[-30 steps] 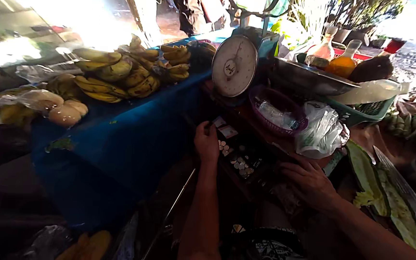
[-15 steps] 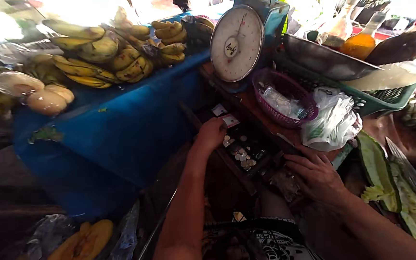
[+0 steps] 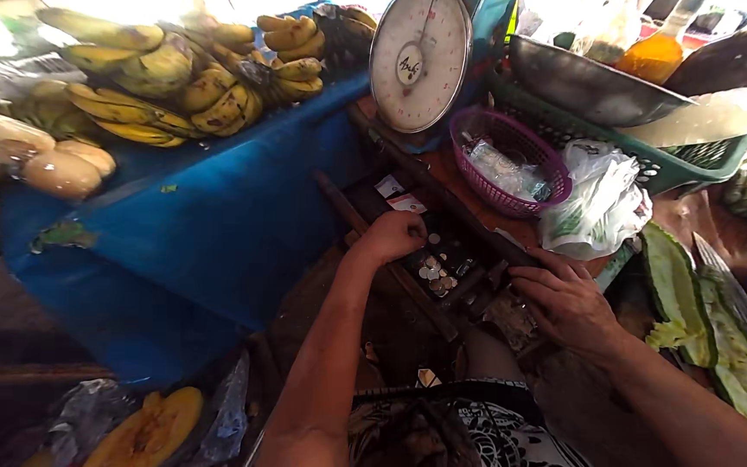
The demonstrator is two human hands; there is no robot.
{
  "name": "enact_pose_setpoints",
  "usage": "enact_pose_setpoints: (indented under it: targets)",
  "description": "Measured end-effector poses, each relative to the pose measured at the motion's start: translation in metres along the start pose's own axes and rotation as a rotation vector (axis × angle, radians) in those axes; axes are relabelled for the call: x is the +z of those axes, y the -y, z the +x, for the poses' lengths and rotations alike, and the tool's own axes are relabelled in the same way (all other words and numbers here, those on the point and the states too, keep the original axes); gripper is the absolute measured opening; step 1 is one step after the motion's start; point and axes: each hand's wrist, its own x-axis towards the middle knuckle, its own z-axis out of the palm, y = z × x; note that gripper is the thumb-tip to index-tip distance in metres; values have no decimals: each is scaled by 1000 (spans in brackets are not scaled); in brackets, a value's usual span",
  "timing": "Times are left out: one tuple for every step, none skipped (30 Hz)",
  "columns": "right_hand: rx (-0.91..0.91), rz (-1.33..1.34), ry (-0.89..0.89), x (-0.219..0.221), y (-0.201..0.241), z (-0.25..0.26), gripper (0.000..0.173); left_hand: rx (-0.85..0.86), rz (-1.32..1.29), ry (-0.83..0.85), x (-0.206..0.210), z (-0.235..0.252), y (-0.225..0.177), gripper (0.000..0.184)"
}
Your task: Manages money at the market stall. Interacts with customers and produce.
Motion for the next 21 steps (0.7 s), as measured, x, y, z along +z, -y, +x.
enact_pose_setpoints:
  targets:
    - [-1, 0, 0, 0, -1, 1, 28, 11, 18, 38, 1, -1, -1, 7]
    - [-2, 0, 4, 0, -1, 1, 28, 17, 53, 66, 3, -1, -2, 6]
    - [-1, -1, 7, 0, -1, 1, 28, 19, 110, 83, 9, -2, -3, 5]
    - [2, 0, 10, 0, -1, 1, 28, 5, 182, 107, 14, -2, -6, 7]
    - [2, 3, 12, 0, -1, 0, 28, -26, 264, 136, 20, -2, -11, 10]
    - [3, 4, 12, 0, -1, -1, 28, -68, 339, 160, 26, -2, -16, 14]
    - [2, 4, 7, 0, 0, -1, 29, -115, 394, 187, 30, -4, -24, 19]
    - [0, 0, 0, 0, 0, 0, 29, -154, 428, 207, 32, -6, -33, 23]
    - [-4, -8, -12, 1, -1, 1, 30, -185, 469, 210, 35, -9, -42, 24]
    - [-6, -19, -19, 1, 0, 2, 30, -222, 518, 215, 39, -13, -52, 24]
    - [-8, -28, -23, 1, 0, 2, 31, -255, 562, 217, 43, -17, -61, 23]
    - [-10, -39, -32, 2, 0, 2, 31, -288, 592, 226, 47, -20, -67, 24]
    - [-11, -46, -40, 3, 0, 2, 31, -317, 614, 244, 49, -21, -72, 25]
    - [-14, -51, -45, 3, 0, 1, 31, -333, 625, 261, 51, -22, -75, 26]
    - [-19, -54, -53, 3, 0, 1, 31, -336, 632, 275, 52, -22, -77, 27]
    - [-23, -56, -60, 4, -1, 1, 32, -332, 634, 281, 52, -22, -77, 27]
    - [-26, -56, -64, 4, -1, 0, 32, -328, 626, 284, 52, -22, -77, 27]
    - [-29, -57, -67, 4, 0, 0, 32, -328, 613, 284, 51, -23, -77, 26]
    - [-30, -58, -72, 4, 1, 0, 32, -332, 600, 283, 50, -23, -76, 25]
    - [-29, -59, -75, 4, 1, -1, 32, -338, 591, 282, 51, -23, -76, 25]
    - [-28, -62, -77, 4, 1, -1, 32, -342, 582, 275, 51, -22, -76, 25]
